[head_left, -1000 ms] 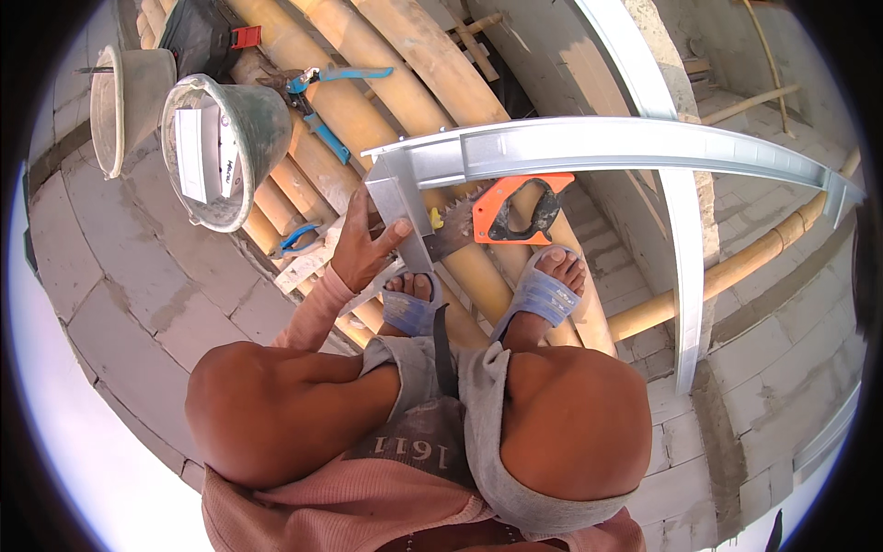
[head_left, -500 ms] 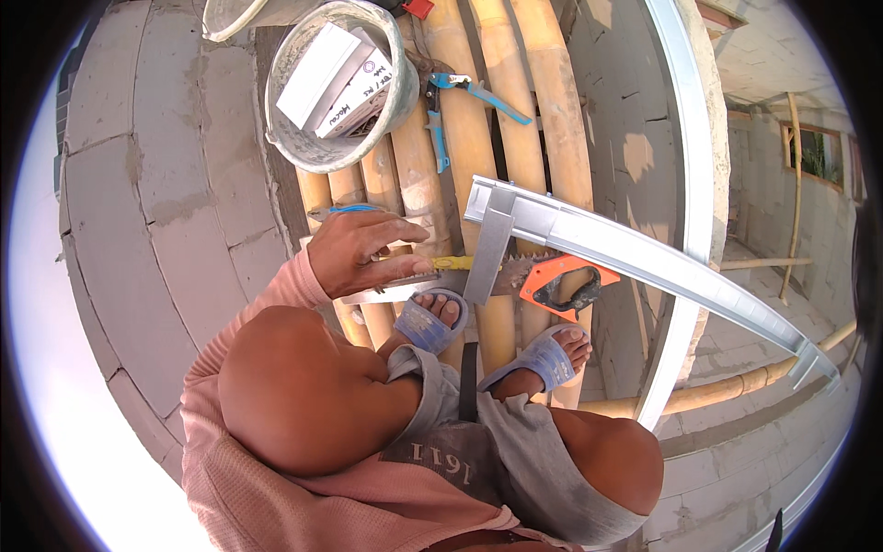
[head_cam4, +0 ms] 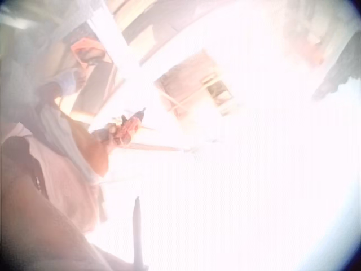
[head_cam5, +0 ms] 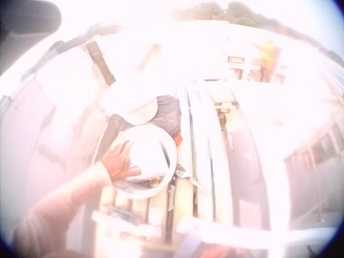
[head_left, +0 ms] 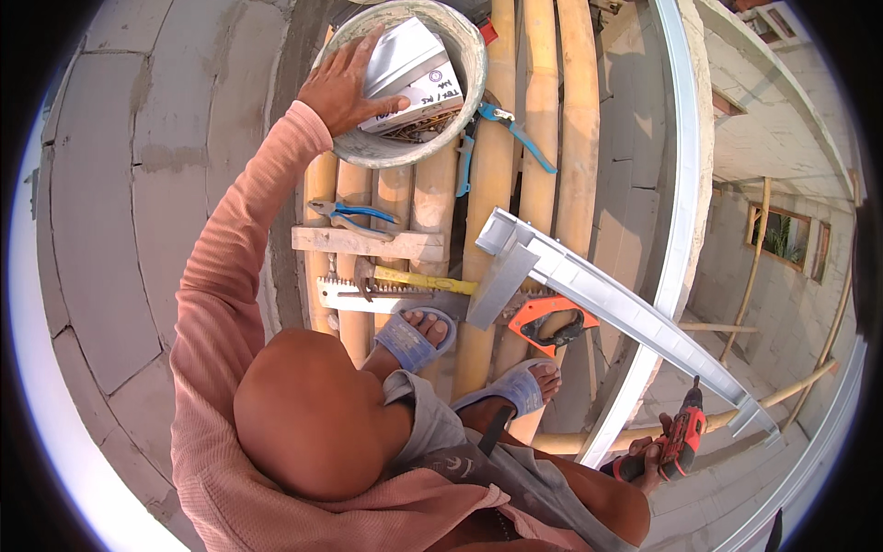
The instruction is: The person assembles a metal frame by measuring a light-gauge steel section with a tape measure, marking it with a pen, and then joining two metal pieces together using a power drill and screws while working on a bamboo scaffold.
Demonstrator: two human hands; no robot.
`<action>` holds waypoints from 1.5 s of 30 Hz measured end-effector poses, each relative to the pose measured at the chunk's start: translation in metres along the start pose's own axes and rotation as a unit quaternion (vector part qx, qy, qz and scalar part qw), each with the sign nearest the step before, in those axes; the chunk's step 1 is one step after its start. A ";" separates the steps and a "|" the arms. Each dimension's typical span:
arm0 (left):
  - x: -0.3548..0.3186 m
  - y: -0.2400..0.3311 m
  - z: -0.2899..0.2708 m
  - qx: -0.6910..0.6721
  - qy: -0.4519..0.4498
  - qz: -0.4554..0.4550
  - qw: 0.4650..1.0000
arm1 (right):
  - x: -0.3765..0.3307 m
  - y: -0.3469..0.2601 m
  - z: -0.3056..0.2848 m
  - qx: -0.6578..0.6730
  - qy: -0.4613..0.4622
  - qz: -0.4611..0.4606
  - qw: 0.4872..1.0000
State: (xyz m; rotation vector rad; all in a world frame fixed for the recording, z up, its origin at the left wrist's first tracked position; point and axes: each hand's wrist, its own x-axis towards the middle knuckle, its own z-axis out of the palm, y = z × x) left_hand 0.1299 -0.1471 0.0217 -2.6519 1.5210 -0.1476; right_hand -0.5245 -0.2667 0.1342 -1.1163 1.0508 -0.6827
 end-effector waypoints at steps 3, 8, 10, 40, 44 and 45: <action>0.004 -0.002 0.005 -0.167 -0.042 -0.059 0.983 | 0.022 -0.015 0.009 -0.005 0.025 -0.035 0.999; -0.011 0.000 0.002 -0.171 -0.014 -0.012 0.985 | 0.067 -0.013 0.072 -0.041 0.050 -0.093 0.994; -0.020 0.005 -0.003 -0.161 -0.005 0.025 0.987 | 0.068 -0.007 0.087 -0.017 0.039 -0.093 0.995; 0.009 0.008 -0.044 -0.167 -0.041 0.022 0.985 | 0.063 -0.009 0.109 -0.040 0.008 -0.016 0.999; 0.051 -0.004 -0.065 -0.127 0.177 0.103 0.971 | 0.063 -0.003 0.097 -0.045 -0.016 0.010 0.999; 0.065 0.000 -0.077 -0.140 0.179 0.096 0.969 | 0.064 -0.003 0.099 -0.041 -0.016 0.012 0.999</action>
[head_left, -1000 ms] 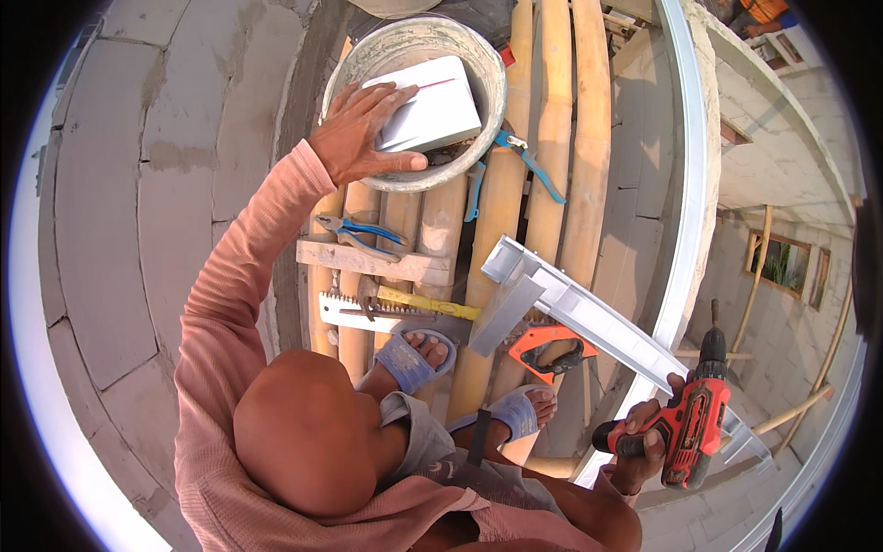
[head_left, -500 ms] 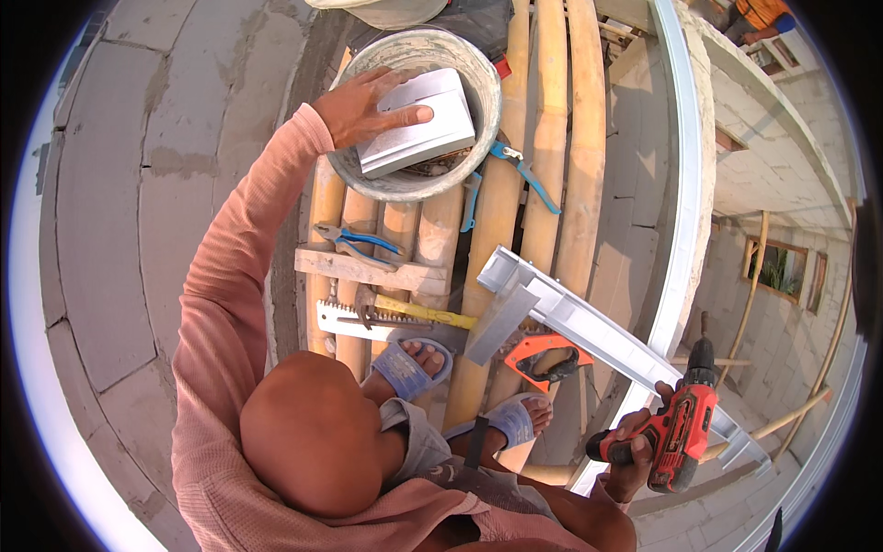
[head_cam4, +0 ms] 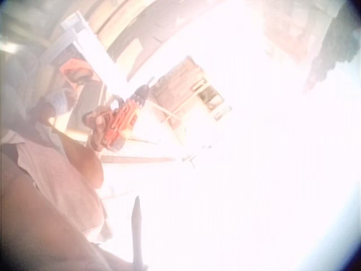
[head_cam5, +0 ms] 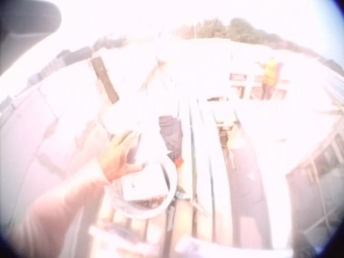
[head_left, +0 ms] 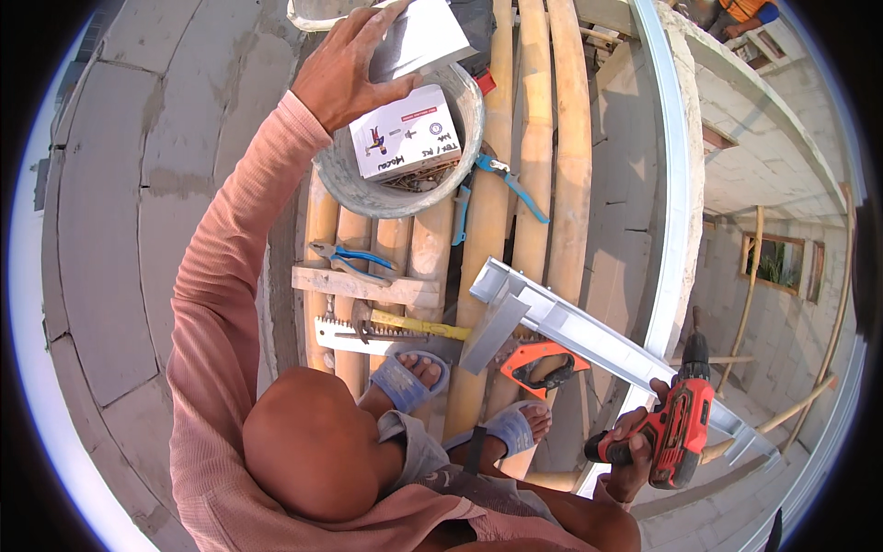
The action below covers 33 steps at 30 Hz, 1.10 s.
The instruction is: The person assembles a metal frame by measuring a light-gauge steel section with a tape measure, marking it with a pen, and then joining two metal pieces together using a power drill and screws while working on a bamboo scaffold.
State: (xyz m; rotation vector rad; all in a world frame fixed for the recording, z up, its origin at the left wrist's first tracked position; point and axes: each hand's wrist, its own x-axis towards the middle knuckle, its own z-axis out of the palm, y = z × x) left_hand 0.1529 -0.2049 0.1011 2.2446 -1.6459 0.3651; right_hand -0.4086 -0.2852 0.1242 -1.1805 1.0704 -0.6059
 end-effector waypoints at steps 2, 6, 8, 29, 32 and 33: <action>0.031 0.022 -0.001 -0.070 0.029 -0.009 0.997 | 0.002 -0.006 0.014 0.009 0.045 -0.056 0.997; 0.117 0.070 0.053 -0.043 -0.021 0.057 0.997 | 0.003 -0.009 0.016 -0.003 0.048 -0.063 0.997; 0.156 0.106 0.103 0.087 -0.140 0.121 0.979 | 0.002 -0.006 0.012 0.012 0.024 -0.041 0.999; -0.033 -0.007 0.054 -0.035 0.062 -0.077 0.994 | 0.001 -0.005 -0.010 0.026 -0.003 0.000 1.000; -0.070 -0.037 0.072 0.076 -0.008 -0.091 0.993 | 0.004 -0.009 0.009 0.042 0.014 -0.019 0.999; -0.070 -0.034 0.068 0.076 -0.011 -0.098 0.992 | 0.004 -0.009 0.011 0.044 0.021 -0.028 0.998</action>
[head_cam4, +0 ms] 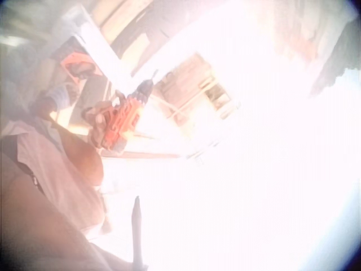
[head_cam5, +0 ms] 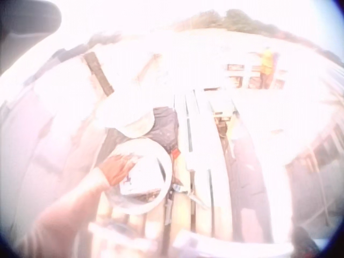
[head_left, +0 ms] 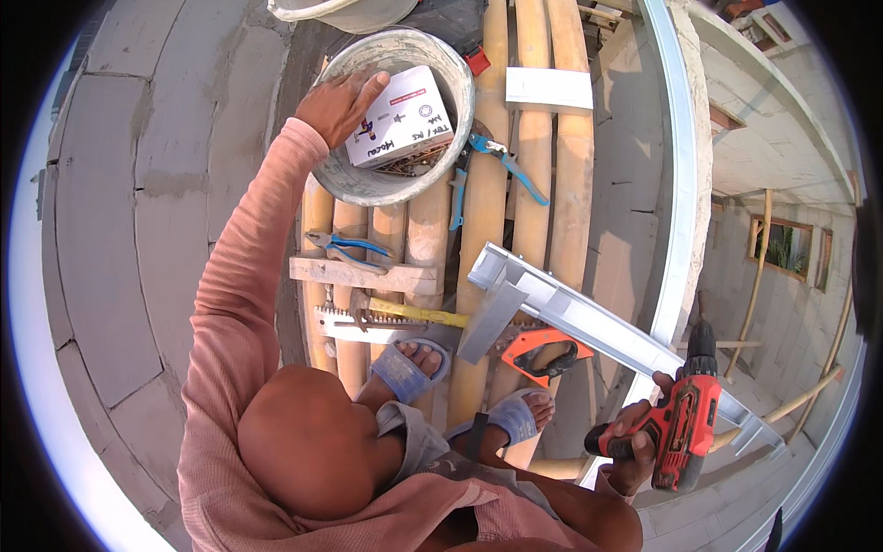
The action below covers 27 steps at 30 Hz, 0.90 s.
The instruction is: The person assembles a metal frame by measuring a light-gauge steel section with a tape measure, marking it with a pen, and then joining two metal pieces together using a power drill and screws while working on a bamboo scaffold.
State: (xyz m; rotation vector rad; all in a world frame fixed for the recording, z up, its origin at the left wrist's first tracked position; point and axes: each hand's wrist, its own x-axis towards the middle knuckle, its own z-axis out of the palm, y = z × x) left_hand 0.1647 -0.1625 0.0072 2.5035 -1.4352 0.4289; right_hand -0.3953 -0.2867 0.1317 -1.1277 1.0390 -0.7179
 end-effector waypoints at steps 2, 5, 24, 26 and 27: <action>0.016 0.019 -0.023 -0.163 -0.320 -0.152 0.921 | -0.001 0.000 -0.007 -0.002 -0.044 0.043 0.998; 0.011 0.026 -0.051 -0.191 -0.269 -0.157 0.931 | 0.001 -0.002 0.004 -0.064 -0.040 -0.039 0.996; -0.005 0.043 0.026 0.019 -0.326 0.053 0.944 | -0.009 -0.003 0.004 -0.066 -0.092 0.048 0.992; 0.000 0.050 0.031 0.048 -0.323 0.065 0.943 | -0.011 0.000 -0.003 -0.068 -0.091 0.067 0.991; 0.006 0.057 0.030 0.067 -0.342 0.024 0.937 | -0.011 -0.001 -0.002 -0.070 -0.087 0.067 0.991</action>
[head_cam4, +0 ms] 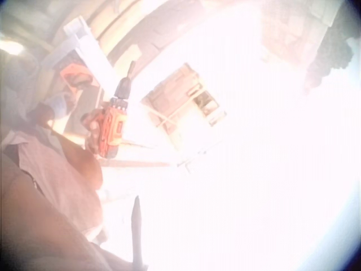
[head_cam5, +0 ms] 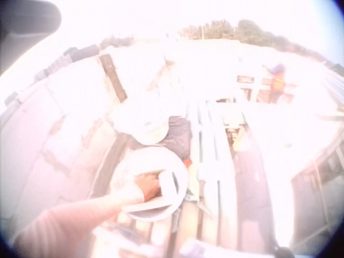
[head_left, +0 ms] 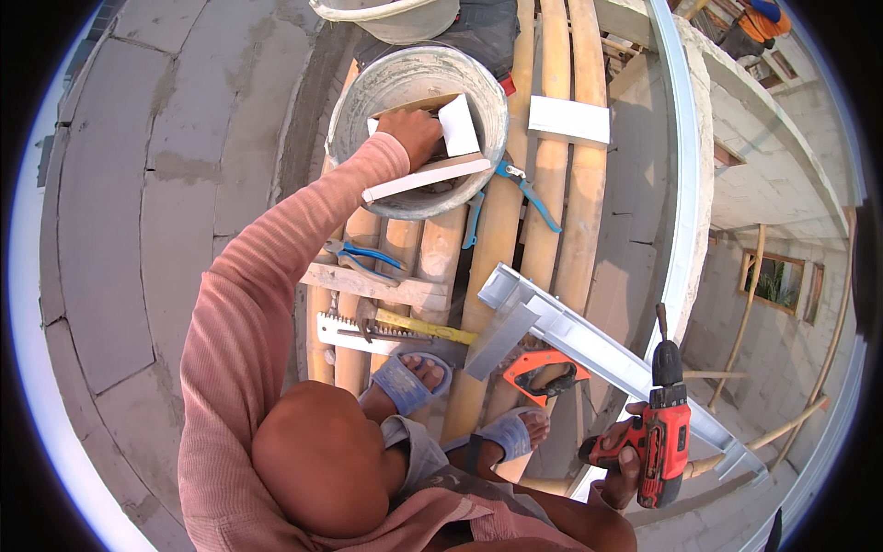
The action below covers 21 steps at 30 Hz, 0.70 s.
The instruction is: The person assembles a metal frame by measuring a light-gauge steel section with a tape measure, marking it with a pen, and then joining two metal pieces together using a power drill and screws while working on a bamboo scaffold.
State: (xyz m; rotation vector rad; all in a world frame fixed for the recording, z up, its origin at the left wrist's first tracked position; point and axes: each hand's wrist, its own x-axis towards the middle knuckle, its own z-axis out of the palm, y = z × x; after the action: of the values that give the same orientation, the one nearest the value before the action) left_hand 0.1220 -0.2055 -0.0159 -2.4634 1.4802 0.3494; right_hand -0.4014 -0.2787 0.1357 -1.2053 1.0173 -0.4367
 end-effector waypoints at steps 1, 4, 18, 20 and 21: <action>0.002 0.006 -0.002 0.004 -0.023 -0.043 0.999 | 0.001 -0.001 0.002 -0.013 0.013 -0.017 1.000; 0.000 0.007 0.004 -0.028 -0.009 -0.064 0.998 | 0.002 -0.003 -0.001 -0.022 0.015 -0.019 0.999; 0.003 0.006 0.007 -0.130 -0.038 -0.133 0.982 | 0.003 -0.011 0.015 -0.037 0.037 0.032 0.998; 0.000 0.001 0.008 -0.162 -0.011 -0.139 0.977 | 0.001 -0.008 0.012 -0.032 0.010 0.039 0.999; -0.005 -0.007 0.015 -0.181 0.061 -0.106 0.976 | 0.000 -0.008 0.012 -0.032 0.014 0.040 0.999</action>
State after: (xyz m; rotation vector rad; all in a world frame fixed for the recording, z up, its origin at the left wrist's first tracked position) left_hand 0.1247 -0.1931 -0.0273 -2.9478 1.2718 0.4670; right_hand -0.3900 -0.2750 0.1428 -1.2148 1.1068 -0.3622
